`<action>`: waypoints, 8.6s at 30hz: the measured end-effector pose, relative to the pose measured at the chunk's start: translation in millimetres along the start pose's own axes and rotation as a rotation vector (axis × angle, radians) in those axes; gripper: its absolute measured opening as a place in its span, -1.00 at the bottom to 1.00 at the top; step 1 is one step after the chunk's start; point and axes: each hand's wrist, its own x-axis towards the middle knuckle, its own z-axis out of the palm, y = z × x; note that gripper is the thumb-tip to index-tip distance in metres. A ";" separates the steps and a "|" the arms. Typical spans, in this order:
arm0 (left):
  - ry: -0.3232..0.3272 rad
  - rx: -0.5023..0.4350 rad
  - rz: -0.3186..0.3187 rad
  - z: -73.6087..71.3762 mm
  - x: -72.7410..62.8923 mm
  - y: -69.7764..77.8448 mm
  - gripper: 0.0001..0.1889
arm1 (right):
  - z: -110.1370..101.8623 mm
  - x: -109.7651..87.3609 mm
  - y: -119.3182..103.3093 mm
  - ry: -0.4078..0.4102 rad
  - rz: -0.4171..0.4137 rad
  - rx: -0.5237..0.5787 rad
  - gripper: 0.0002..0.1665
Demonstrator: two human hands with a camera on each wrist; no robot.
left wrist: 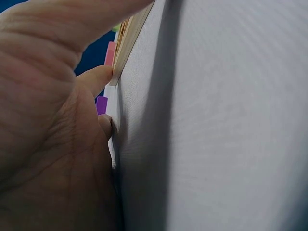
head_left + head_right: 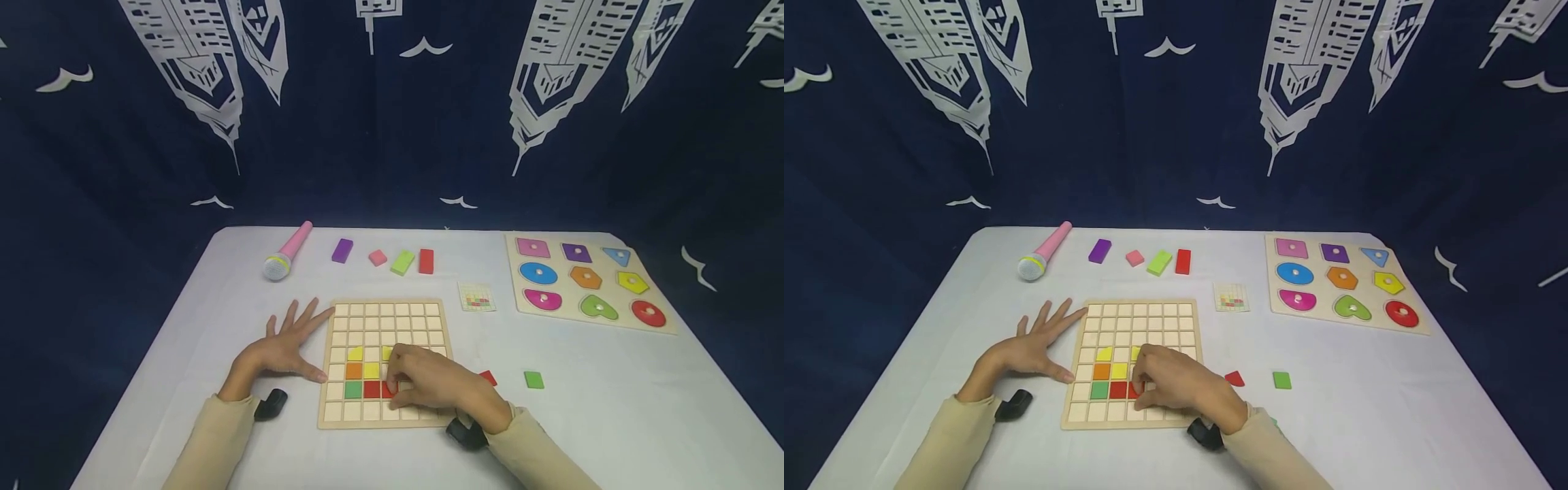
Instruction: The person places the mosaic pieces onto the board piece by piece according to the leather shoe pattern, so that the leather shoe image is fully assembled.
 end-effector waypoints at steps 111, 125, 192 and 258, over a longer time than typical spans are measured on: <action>-0.013 -0.014 0.024 -4.8 1.4 2.8 0.39 | -9.3 -22.9 28.5 -0.023 -0.042 0.150 -0.89; -0.003 -0.015 0.033 -2.4 1.6 0.3 0.41 | -19.4 -95.6 18.1 0.077 0.139 -0.088 -0.67; 0.004 0.009 0.016 4.0 6.5 -7.3 0.42 | -6.9 -49.8 27.3 0.139 0.047 -0.061 -0.88; 0.004 0.036 -0.017 2.4 7.8 -2.9 0.41 | -0.2 -129.9 51.6 0.138 0.225 0.034 -0.70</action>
